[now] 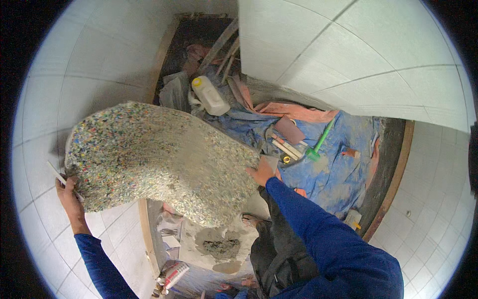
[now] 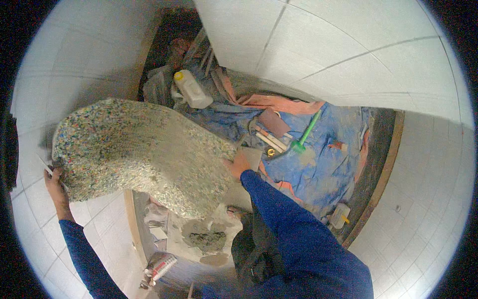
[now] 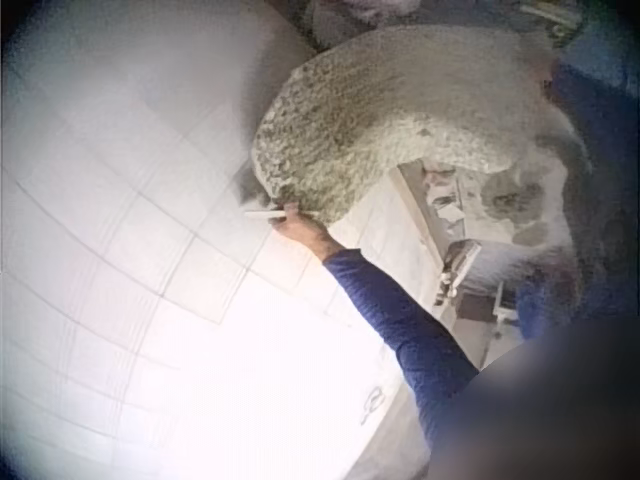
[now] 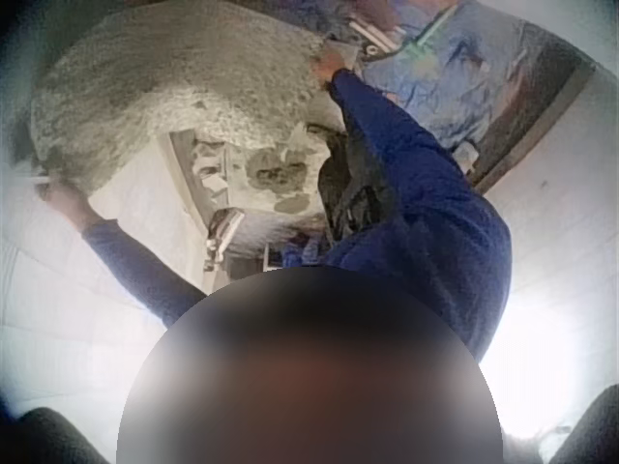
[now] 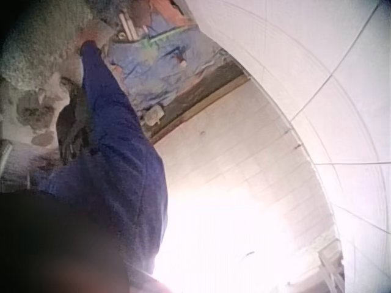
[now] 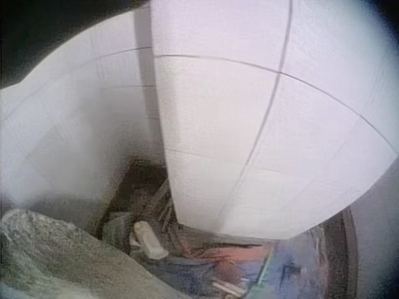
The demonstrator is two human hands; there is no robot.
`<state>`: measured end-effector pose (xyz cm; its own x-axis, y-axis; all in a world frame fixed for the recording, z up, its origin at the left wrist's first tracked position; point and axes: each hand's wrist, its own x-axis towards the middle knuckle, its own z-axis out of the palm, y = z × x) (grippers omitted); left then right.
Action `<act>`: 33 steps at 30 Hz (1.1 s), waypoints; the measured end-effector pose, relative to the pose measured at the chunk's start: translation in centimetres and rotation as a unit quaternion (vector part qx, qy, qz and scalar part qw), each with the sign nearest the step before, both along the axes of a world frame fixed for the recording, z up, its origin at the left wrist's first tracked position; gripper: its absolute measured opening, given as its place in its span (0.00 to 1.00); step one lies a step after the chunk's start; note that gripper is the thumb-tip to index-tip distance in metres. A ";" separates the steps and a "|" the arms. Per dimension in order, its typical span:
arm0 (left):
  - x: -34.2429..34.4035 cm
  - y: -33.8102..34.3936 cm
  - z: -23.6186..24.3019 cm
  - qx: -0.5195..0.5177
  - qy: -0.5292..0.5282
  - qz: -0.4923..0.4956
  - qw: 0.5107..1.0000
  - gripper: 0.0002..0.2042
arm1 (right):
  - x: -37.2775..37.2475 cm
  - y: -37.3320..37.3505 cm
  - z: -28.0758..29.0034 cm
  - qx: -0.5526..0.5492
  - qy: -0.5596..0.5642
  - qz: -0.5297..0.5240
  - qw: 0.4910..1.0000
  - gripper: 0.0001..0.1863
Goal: The person applies mortar to the back of a small white tile using a trowel, then places and presses the tile onto a tiled wall. They repeat this process for a second tile, using a level to check alignment.
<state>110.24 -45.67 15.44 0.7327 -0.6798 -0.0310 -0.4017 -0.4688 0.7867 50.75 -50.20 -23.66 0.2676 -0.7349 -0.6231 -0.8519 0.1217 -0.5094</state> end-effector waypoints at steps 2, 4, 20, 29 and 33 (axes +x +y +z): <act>1.0 0.1 0.0 -0.022 0.009 -0.001 1.000 0.21 | 0.0 -2.1 0.9 0.007 -0.033 -0.032 0.999 0.59; 1.5 0.2 -0.5 -0.036 0.034 -0.034 0.998 0.22 | 0.3 -4.3 1.6 0.059 -0.040 -0.045 0.996 0.59; -3.1 -0.4 -2.2 -0.030 -0.144 -0.088 0.985 0.25 | 1.2 -7.5 0.8 -0.045 -0.011 -0.030 0.998 0.55; -5.6 0.5 -3.4 0.030 -0.270 0.029 0.962 0.32 | 13.7 -18.8 3.7 -0.172 -0.023 0.050 0.984 0.45; -5.4 0.7 -4.3 0.011 -0.343 0.037 0.939 0.33 | 21.0 -25.4 -0.5 -0.055 0.093 0.199 0.974 0.46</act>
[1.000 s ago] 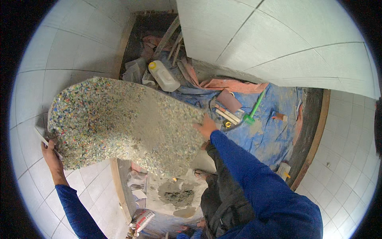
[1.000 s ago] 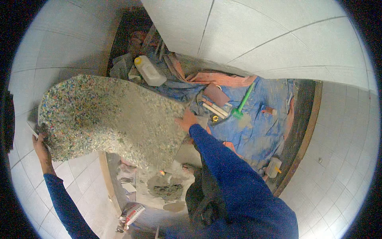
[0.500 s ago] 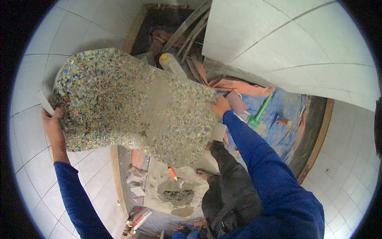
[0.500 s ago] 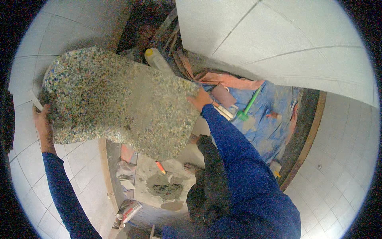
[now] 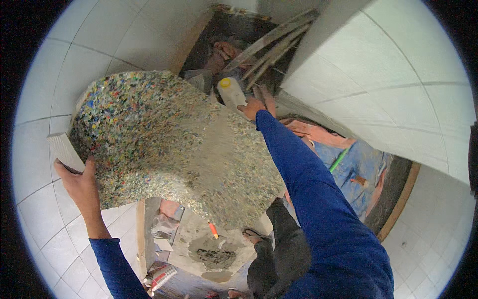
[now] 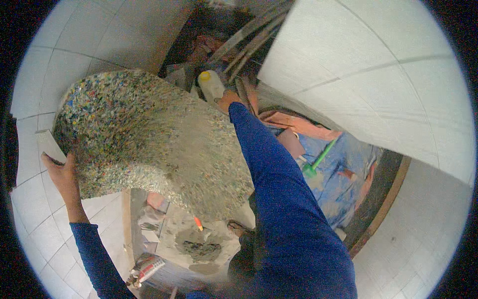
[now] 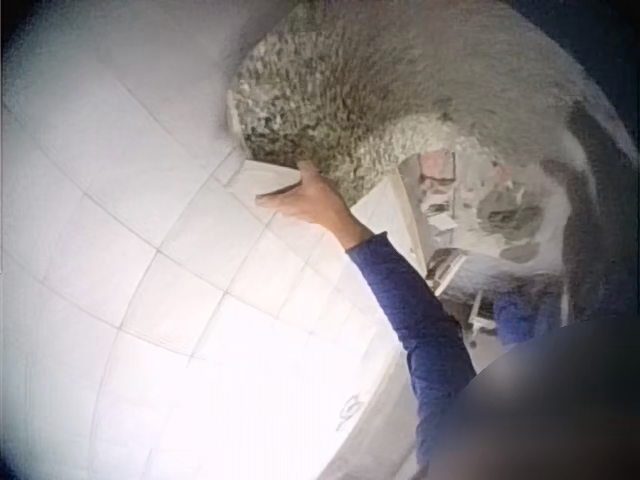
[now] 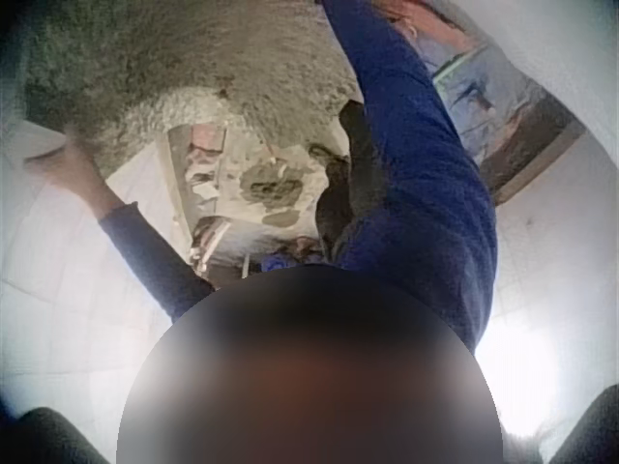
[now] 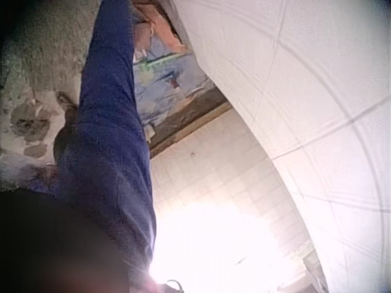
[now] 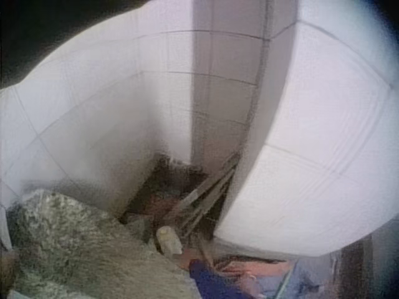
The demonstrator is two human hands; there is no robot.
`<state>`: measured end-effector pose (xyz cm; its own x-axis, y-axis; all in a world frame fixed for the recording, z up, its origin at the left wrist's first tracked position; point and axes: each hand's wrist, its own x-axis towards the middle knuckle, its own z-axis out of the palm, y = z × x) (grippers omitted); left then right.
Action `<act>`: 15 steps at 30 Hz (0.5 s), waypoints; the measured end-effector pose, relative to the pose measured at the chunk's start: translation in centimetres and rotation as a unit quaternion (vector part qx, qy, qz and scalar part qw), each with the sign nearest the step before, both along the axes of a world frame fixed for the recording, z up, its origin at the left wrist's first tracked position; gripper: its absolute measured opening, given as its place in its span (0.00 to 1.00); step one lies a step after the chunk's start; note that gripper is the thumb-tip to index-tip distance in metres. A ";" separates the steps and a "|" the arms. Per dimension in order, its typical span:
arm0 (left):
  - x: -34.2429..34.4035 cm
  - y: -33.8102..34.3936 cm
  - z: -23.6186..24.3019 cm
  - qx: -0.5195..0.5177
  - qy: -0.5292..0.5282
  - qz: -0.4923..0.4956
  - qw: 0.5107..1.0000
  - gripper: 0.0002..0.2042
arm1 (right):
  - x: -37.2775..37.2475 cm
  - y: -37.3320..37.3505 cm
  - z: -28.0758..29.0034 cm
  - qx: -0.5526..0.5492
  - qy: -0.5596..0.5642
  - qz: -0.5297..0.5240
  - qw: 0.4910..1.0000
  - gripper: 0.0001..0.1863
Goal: The person applies mortar to the back of a small white tile using a trowel, then places and presses the tile onto a tiled wall. They repeat this process for a second tile, using a level to check alignment.
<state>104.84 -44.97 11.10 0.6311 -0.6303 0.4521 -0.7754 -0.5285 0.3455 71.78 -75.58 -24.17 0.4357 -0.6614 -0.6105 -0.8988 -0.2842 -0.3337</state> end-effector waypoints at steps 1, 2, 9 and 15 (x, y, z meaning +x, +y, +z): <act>-0.1 0.1 -0.1 -0.001 -0.004 0.006 1.000 0.33 | 1.4 -0.5 -1.7 -0.003 -0.022 -0.012 1.000 0.46; -0.3 0.1 -0.2 -0.002 -0.008 0.011 1.000 0.34 | 2.6 -0.9 -3.4 -0.006 -0.044 -0.024 0.999 0.45; -1.1 0.2 -0.7 -0.027 -0.030 0.028 0.999 0.34 | 4.7 -4.8 -9.6 -0.005 -0.045 0.022 0.999 0.38; 0.8 1.9 -0.8 -0.001 -0.027 -0.007 1.000 0.35 | 2.4 -8.6 -12.5 -0.100 -0.070 0.012 0.992 0.32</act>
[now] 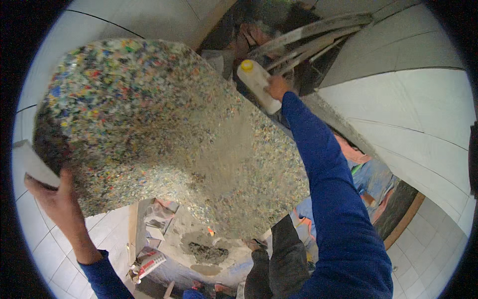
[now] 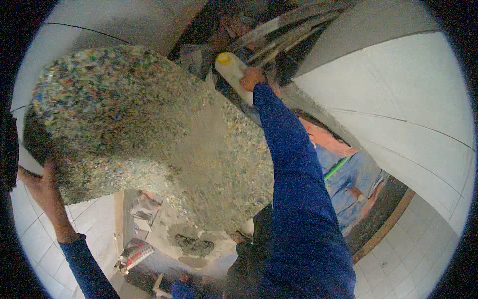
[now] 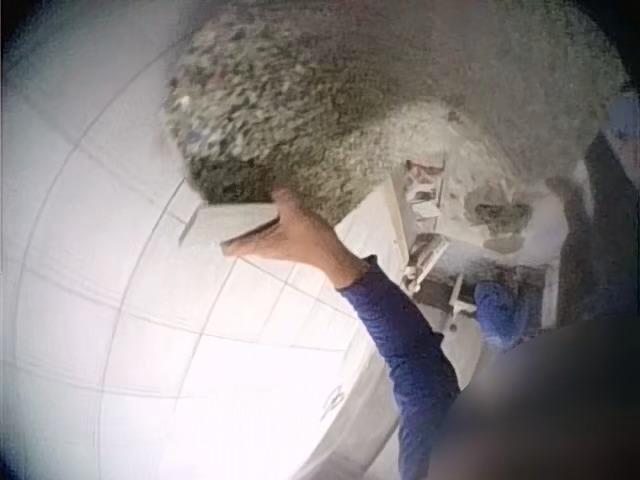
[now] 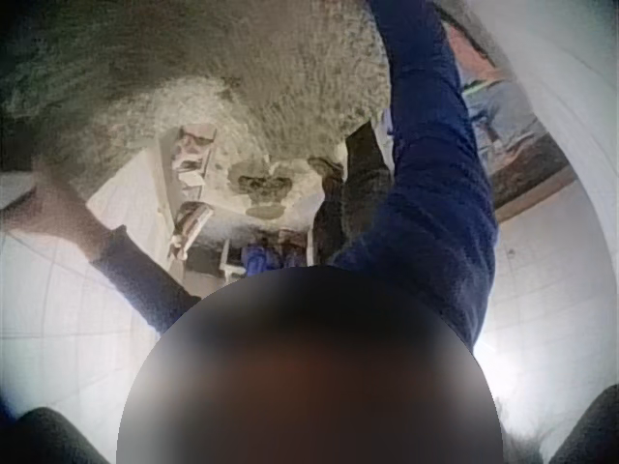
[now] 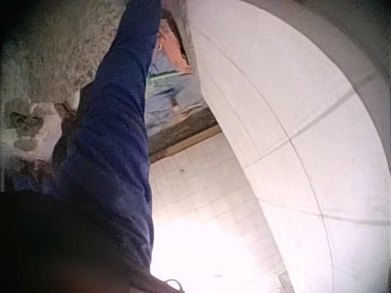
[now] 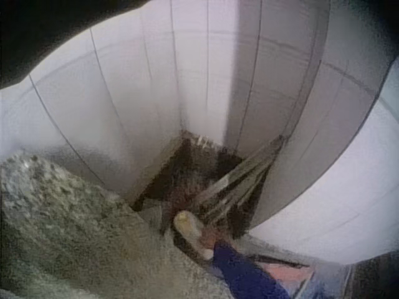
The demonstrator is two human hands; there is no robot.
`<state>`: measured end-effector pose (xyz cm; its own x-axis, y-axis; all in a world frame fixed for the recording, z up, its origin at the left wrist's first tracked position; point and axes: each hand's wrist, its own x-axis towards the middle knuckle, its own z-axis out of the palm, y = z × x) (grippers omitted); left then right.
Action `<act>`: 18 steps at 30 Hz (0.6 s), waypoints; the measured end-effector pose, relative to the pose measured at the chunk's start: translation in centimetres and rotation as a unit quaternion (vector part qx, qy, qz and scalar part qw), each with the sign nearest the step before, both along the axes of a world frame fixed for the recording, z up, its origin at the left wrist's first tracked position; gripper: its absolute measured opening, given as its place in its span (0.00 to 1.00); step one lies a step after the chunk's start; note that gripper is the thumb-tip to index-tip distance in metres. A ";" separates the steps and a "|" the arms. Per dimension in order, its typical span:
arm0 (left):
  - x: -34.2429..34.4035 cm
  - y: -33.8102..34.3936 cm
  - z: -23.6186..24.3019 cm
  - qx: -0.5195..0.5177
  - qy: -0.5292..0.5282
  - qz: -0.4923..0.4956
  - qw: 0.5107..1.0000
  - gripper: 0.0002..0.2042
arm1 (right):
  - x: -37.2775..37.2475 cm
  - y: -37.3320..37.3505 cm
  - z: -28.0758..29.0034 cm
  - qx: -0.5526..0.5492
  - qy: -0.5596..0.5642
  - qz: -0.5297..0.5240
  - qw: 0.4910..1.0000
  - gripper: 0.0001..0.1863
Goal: The person applies mortar to the back of a small white tile using a trowel, then places and presses the tile onto a tiled wall. They repeat this process for a second tile, using a level to check alignment.
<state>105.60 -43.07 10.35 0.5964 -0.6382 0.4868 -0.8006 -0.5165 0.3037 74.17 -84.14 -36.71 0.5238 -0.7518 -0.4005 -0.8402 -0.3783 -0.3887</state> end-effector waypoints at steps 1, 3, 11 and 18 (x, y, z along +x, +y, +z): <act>0.3 0.2 0.0 0.000 0.017 -0.013 1.000 0.35 | -0.4 -0.8 -0.6 -0.052 -0.015 0.056 0.997 0.31; 0.8 0.7 0.2 0.019 0.006 -0.010 1.000 0.33 | -1.6 -2.0 -0.6 -0.044 -0.050 0.053 0.996 0.31; 1.9 0.8 -0.2 0.040 -0.041 0.018 0.998 0.34 | -17.1 18.2 15.5 -0.125 -0.228 -0.299 0.918 0.34; 4.1 0.5 0.2 -0.003 0.134 -0.040 0.990 0.30 | -21.1 33.1 13.0 0.203 -0.486 -0.600 0.602 0.37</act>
<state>109.65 -42.59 10.50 0.6527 -0.6860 0.3215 -0.7288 -0.4527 0.5138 53.12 -51.05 -23.73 -0.1624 -0.7663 -0.6217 0.2857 0.5665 -0.7729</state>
